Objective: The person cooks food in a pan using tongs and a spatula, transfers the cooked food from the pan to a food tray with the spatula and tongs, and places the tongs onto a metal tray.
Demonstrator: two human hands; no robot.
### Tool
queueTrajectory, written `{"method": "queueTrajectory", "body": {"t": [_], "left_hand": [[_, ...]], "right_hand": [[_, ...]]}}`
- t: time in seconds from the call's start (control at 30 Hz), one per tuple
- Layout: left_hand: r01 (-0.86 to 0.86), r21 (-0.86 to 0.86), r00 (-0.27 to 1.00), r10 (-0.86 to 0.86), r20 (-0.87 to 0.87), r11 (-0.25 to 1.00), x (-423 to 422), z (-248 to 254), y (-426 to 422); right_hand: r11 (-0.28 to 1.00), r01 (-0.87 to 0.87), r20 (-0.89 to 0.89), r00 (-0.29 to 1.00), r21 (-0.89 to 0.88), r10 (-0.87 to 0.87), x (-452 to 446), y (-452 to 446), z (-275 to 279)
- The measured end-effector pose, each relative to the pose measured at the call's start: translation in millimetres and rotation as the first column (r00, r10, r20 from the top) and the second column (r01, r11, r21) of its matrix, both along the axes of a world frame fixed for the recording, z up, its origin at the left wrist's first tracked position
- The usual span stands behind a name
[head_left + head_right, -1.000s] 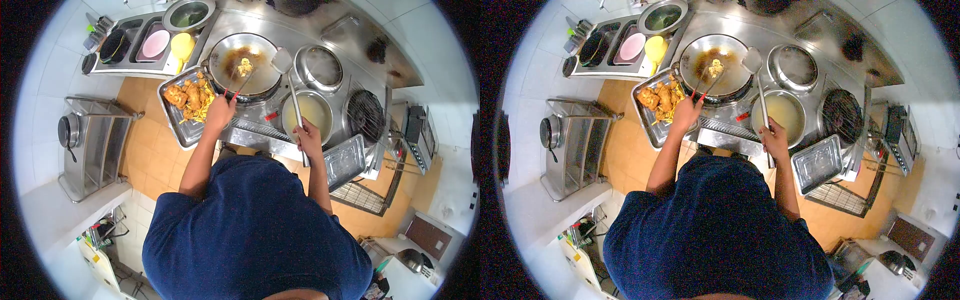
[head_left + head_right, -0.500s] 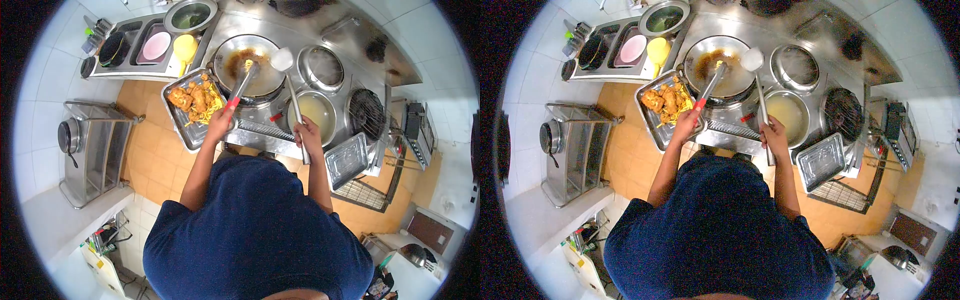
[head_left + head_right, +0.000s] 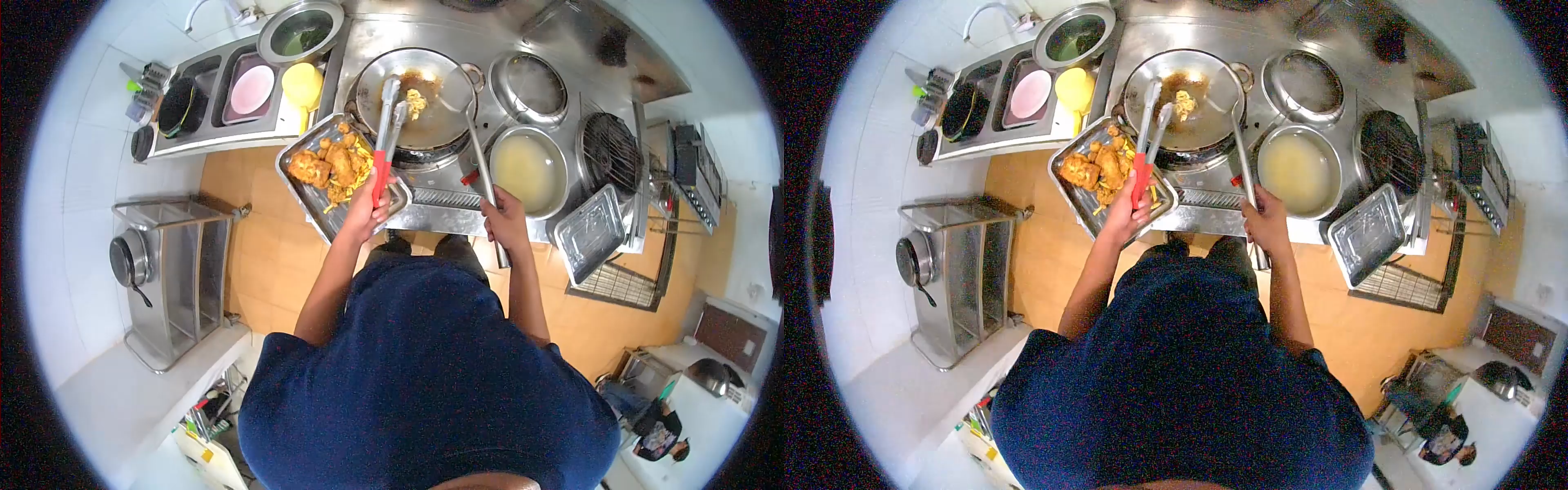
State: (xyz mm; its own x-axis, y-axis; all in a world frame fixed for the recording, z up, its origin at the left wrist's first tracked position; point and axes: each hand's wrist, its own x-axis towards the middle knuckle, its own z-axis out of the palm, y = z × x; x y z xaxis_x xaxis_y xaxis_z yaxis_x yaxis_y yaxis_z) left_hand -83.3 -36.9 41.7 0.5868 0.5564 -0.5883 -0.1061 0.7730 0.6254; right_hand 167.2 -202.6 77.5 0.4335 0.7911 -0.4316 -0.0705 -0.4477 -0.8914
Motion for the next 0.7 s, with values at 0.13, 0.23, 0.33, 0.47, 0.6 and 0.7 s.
{"method": "queueTrajectory", "body": {"t": [0.13, 0.23, 0.33, 0.47, 0.6, 0.7], "left_hand": [[-0.023, 0.050, 1.000, 0.024, -0.020, 0.998, -4, -8, 7], [-0.050, 0.040, 0.996, 0.053, -0.074, 0.998, 2, -6, 8], [-0.099, 0.076, 0.990, 0.106, -0.089, 0.992, 15, -6, -5], [-0.116, 0.119, 0.982, 0.132, -0.136, 0.986, 30, -16, -23], [-0.148, 0.075, 0.980, 0.156, -0.125, 0.986, 49, -20, -38], [-0.195, -0.048, 0.980, 0.196, 0.029, 0.980, 57, -27, -41]], "right_hand": [[0.998, -0.013, 0.022, 1.000, -0.068, 0.014, 9, -8, 1], [0.995, -0.050, 0.073, 0.996, -0.083, 0.056, 21, -5, 1], [0.995, -0.089, 0.084, 0.992, -0.046, 0.093, 37, 2, 3], [0.987, -0.158, 0.111, 0.981, -0.015, 0.159, 56, 19, 12], [0.980, -0.179, 0.111, 0.976, -0.085, 0.187, 62, 29, 22], [0.967, -0.247, 0.283, 0.934, 0.065, 0.220, 73, 22, -9]]}}
